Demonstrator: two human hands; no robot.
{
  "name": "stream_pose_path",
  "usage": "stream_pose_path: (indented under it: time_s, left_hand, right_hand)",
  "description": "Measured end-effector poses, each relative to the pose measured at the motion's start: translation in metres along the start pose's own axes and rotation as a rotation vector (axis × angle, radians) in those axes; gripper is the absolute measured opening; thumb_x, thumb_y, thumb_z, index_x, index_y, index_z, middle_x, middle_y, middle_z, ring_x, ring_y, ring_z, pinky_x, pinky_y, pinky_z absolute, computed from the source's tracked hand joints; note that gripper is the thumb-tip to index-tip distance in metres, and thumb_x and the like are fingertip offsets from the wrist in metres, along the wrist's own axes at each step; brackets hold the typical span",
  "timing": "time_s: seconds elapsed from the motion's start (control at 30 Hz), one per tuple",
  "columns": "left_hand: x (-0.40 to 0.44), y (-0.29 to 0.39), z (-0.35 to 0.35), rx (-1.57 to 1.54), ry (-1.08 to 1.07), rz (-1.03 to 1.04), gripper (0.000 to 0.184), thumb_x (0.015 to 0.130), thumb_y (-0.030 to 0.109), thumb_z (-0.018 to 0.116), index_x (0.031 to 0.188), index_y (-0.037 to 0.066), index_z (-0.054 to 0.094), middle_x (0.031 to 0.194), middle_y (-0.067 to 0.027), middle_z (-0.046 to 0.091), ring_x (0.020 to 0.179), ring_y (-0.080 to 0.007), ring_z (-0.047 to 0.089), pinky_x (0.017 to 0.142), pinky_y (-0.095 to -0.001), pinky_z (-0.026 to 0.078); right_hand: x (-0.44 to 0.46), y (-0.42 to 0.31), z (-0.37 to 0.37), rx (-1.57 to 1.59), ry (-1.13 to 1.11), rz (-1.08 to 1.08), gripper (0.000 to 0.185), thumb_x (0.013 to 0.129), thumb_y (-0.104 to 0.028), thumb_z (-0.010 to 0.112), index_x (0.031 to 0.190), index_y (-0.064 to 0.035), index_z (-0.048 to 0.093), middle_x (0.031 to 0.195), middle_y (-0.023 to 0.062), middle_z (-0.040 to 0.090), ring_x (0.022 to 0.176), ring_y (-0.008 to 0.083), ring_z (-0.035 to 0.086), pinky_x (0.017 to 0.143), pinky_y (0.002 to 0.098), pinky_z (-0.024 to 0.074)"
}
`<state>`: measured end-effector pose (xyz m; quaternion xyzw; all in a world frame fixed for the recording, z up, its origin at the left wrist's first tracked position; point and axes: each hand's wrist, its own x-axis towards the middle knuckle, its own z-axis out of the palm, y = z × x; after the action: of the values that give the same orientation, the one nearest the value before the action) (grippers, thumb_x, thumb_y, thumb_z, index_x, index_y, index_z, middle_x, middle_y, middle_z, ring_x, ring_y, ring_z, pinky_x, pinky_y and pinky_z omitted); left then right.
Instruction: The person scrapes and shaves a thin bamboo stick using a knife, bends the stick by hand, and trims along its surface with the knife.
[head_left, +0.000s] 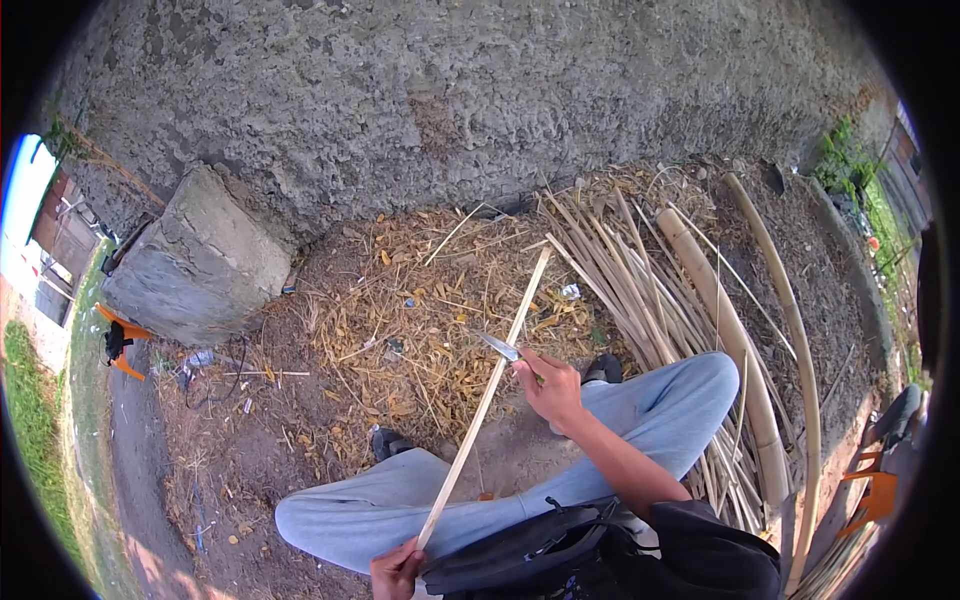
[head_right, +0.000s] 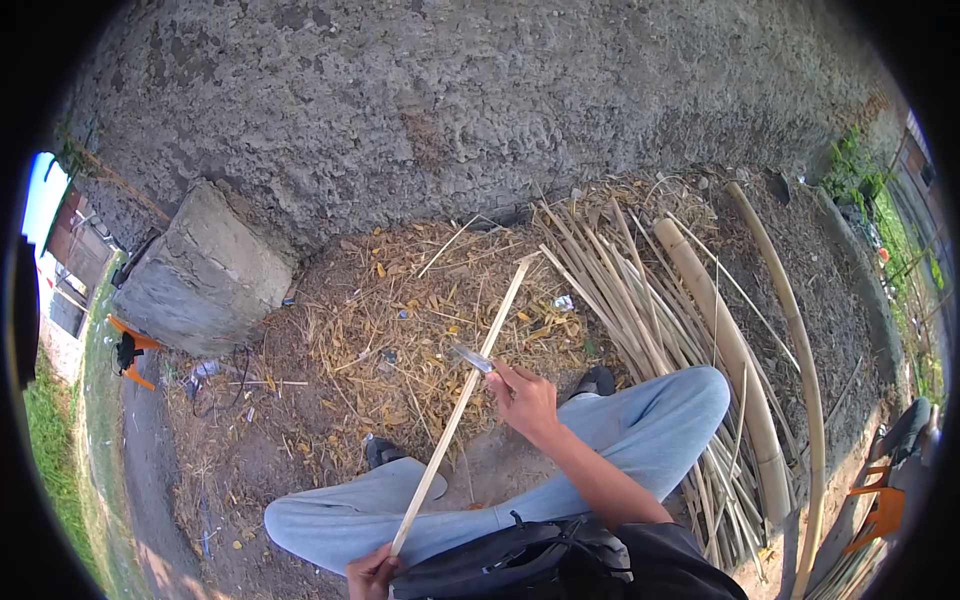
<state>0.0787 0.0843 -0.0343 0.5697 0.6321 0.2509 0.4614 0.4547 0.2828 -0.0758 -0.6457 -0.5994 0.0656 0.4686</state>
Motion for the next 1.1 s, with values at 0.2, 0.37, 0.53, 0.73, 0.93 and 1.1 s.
stream_pose_path:
  time_s: [0.2, 0.37, 0.53, 0.73, 0.93, 1.1]
  left_hand:
    - [-0.016, 0.004, -0.016, 0.172, 0.043, 0.048, 0.023, 0.095, 0.014, 0.068, 0.115, 0.003, 0.072, 0.07, -0.0029, 0.067, 0.068, -0.0073, 0.058, 0.064, -0.0247, 0.047]
    - [-0.024, -0.008, -0.024, 0.211, 0.127, 0.25, 0.022, 0.091, 0.011, 0.071, 0.111, 0.001, 0.073, 0.085, -0.0123, 0.076, 0.077, -0.0152, 0.067, 0.073, -0.0301, 0.052]
    - [-0.035, -0.015, -0.036, 0.277, 0.096, 0.204, 0.021, 0.089, 0.01, 0.072, 0.108, 0.0, 0.073, 0.083, -0.0134, 0.075, 0.076, -0.0172, 0.069, 0.071, -0.0314, 0.053]
    - [-0.034, -0.02, -0.035, 0.217, 0.147, 0.153, 0.022, 0.089, 0.012, 0.072, 0.107, -0.001, 0.073, 0.08, -0.0186, 0.072, 0.072, -0.0179, 0.068, 0.067, -0.0333, 0.053]
    - [-0.034, -0.013, -0.027, 0.227, 0.239, 0.135, 0.022, 0.092, 0.017, 0.07, 0.106, 0.0, 0.073, 0.068, -0.0162, 0.065, 0.062, -0.0131, 0.056, 0.059, -0.034, 0.047]
    - [-0.037, -0.019, -0.03, 0.252, 0.206, 0.025, 0.02, 0.093, 0.02, 0.07, 0.101, 0.002, 0.075, 0.06, -0.0108, 0.058, 0.058, -0.0106, 0.047, 0.055, -0.0336, 0.042]
  right_hand:
    - [0.02, 0.025, -0.001, -0.035, 0.037, 0.088, 0.025, 0.093, -0.027, 0.068, 0.111, -0.0105, 0.074, 0.071, 0.0097, 0.068, 0.054, 0.0288, 0.063, 0.049, 0.0418, 0.0481]
    - [0.03, 0.024, -0.01, -0.058, -0.018, 0.158, 0.026, 0.094, -0.028, 0.068, 0.11, -0.0092, 0.075, 0.086, 0.0154, 0.073, 0.059, 0.0298, 0.067, 0.055, 0.0403, 0.0523]
    - [0.034, 0.043, -0.008, -0.072, 0.039, 0.211, 0.027, 0.095, -0.029, 0.066, 0.112, -0.01, 0.075, 0.089, 0.0169, 0.073, 0.06, 0.0297, 0.068, 0.059, 0.0406, 0.0526]
    - [0.043, 0.092, -0.012, 0.15, 0.102, 0.438, 0.035, 0.1, -0.039, 0.058, 0.116, -0.0112, 0.072, 0.069, 0.0057, 0.064, 0.053, 0.0175, 0.056, 0.055, 0.0336, 0.0476]
    - [0.051, 0.103, -0.041, 1.839, -0.108, 1.174, 0.045, 0.107, -0.048, 0.036, 0.127, -0.0132, 0.056, 0.066, -0.0076, 0.04, 0.052, 0.0043, 0.035, 0.044, 0.0208, 0.0297]
    - [0.051, 0.065, -0.035, 1.252, -0.138, 1.071, 0.052, 0.103, -0.055, 0.043, 0.126, -0.0114, 0.058, 0.067, -0.0062, 0.039, 0.048, 0.0035, 0.03, 0.043, 0.0215, 0.0282]
